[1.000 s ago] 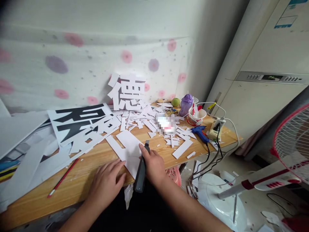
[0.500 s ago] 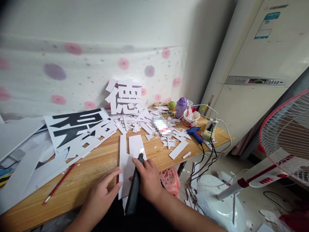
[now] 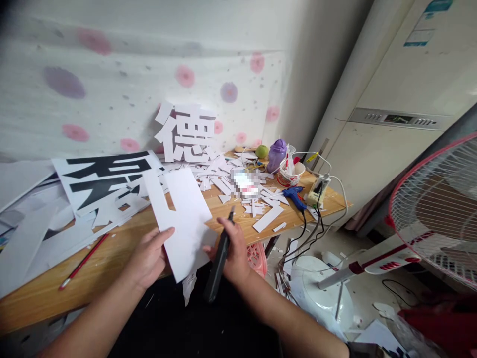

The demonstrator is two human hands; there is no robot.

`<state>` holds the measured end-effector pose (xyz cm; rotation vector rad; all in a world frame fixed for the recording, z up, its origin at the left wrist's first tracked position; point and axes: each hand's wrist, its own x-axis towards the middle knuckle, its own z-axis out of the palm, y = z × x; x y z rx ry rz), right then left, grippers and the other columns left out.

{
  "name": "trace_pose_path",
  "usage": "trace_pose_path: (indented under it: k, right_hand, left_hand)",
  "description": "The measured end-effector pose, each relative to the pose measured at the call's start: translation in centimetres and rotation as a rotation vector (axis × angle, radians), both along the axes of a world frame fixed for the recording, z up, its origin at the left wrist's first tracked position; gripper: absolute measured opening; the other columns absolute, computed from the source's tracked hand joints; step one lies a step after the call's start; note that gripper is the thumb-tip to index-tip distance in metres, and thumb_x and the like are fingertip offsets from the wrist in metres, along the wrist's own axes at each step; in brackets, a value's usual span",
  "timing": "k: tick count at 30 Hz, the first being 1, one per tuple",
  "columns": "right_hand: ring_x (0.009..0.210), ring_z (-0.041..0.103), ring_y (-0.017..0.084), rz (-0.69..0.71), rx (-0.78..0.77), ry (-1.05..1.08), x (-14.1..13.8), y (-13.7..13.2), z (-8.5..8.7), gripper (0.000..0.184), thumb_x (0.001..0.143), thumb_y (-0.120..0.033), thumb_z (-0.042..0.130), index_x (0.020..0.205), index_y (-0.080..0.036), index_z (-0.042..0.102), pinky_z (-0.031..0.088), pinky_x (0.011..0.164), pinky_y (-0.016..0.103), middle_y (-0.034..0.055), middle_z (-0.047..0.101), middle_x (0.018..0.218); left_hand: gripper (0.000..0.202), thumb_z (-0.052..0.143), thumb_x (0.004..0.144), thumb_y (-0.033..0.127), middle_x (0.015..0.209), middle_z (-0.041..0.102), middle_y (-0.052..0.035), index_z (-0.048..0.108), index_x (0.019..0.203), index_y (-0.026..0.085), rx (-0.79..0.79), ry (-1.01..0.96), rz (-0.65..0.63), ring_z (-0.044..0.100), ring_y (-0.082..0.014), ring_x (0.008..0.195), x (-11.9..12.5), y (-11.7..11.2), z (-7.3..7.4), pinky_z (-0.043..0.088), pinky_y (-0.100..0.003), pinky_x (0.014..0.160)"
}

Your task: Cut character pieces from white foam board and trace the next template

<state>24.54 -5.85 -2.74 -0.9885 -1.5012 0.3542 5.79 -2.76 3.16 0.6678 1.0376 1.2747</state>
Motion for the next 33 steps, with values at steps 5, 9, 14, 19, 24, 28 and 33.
trace_pose_path:
  k: [5, 9, 14, 19, 24, 28, 33]
  right_hand:
    - [0.096, 0.068, 0.025, 0.337, -0.303, 0.458, -1.0, 0.9, 0.3, 0.061, 0.083, -0.032, 0.07, 0.132, -0.033, 0.034, 0.054, 0.085, 0.045, 0.0055, 0.067, 0.107]
    - [0.086, 0.065, 0.026, 0.33, -0.341, 0.587, -2.4, 1.7, 0.8, 0.062, 0.076, -0.035, 0.07, 0.127, -0.032, 0.037, 0.053, 0.074, 0.041, 0.0036, 0.064, 0.093]
    - [0.079, 0.061, 0.024, 0.365, -0.354, 0.69, -2.9, 2.6, 2.2, 0.068, 0.07, -0.028, 0.063, 0.132, -0.031, 0.034, 0.049, 0.069, 0.037, 0.0021, 0.059, 0.085]
    - [0.076, 0.057, 0.024, 0.341, -0.362, 0.604, -3.0, 3.7, 3.5, 0.06, 0.07, -0.035, 0.062, 0.125, -0.031, 0.037, 0.046, 0.067, 0.035, 0.0012, 0.056, 0.082]
    - [0.079, 0.056, 0.021, 0.239, -0.33, 0.638, -3.6, 5.4, 3.7, 0.063, 0.064, -0.039, 0.077, 0.116, -0.03, 0.044, 0.046, 0.069, 0.034, 0.0013, 0.056, 0.091]
    - [0.071, 0.05, 0.016, 0.257, -0.348, 0.698, -3.8, 7.0, 4.0, 0.059, 0.065, -0.031, 0.08, 0.114, -0.031, 0.048, 0.041, 0.064, 0.028, -0.0033, 0.051, 0.083]
    - [0.058, 0.041, 0.012, 0.268, -0.28, 0.713, -4.3, 10.0, 5.4, 0.055, 0.064, -0.026, 0.08, 0.111, -0.031, 0.051, 0.033, 0.056, 0.025, -0.0082, 0.04, 0.067]
  left_hand:
    - [0.043, 0.088, 0.058, 0.03, 0.098, 0.077, -0.0067, 0.07, 0.095, 0.016, 0.088, -0.104, 0.13, 0.069, -0.0271, 0.104, -0.1, -0.3, 1.0, 0.057, -0.036, 0.088]
    - [0.038, 0.085, 0.062, 0.024, 0.102, 0.077, -0.0078, 0.071, 0.096, 0.016, 0.096, -0.148, 0.117, 0.069, -0.0289, 0.105, -0.7, -0.5, 1.2, 0.059, -0.037, 0.087]
    - [0.045, 0.08, 0.065, 0.019, 0.111, 0.075, -0.0058, 0.069, 0.109, 0.02, -0.027, -0.176, 0.065, 0.066, -0.0298, 0.112, -1.6, -0.3, 1.6, 0.063, -0.034, 0.08]
    - [0.054, 0.081, 0.065, 0.024, 0.12, 0.072, -0.0057, 0.066, 0.116, 0.023, 0.016, -0.146, 0.052, 0.059, -0.032, 0.122, -2.0, 0.4, 1.9, 0.061, -0.037, 0.086]
    - [0.059, 0.084, 0.064, 0.031, 0.123, 0.071, -0.005, 0.065, 0.12, 0.027, 0.107, -0.159, -0.007, 0.059, -0.0348, 0.122, -2.3, 1.5, 2.2, 0.059, -0.041, 0.089]
    - [0.057, 0.085, 0.065, 0.031, 0.122, 0.071, -0.0043, 0.066, 0.119, 0.03, 0.15, -0.153, 0.0, 0.061, -0.0344, 0.119, -2.9, 3.0, 2.6, 0.06, -0.042, 0.088]
    - [0.053, 0.083, 0.068, 0.033, 0.118, 0.072, -0.0102, 0.067, 0.117, 0.023, 0.199, -0.035, -0.17, 0.066, -0.0352, 0.108, -4.9, 6.0, 2.7, 0.062, -0.039, 0.073]
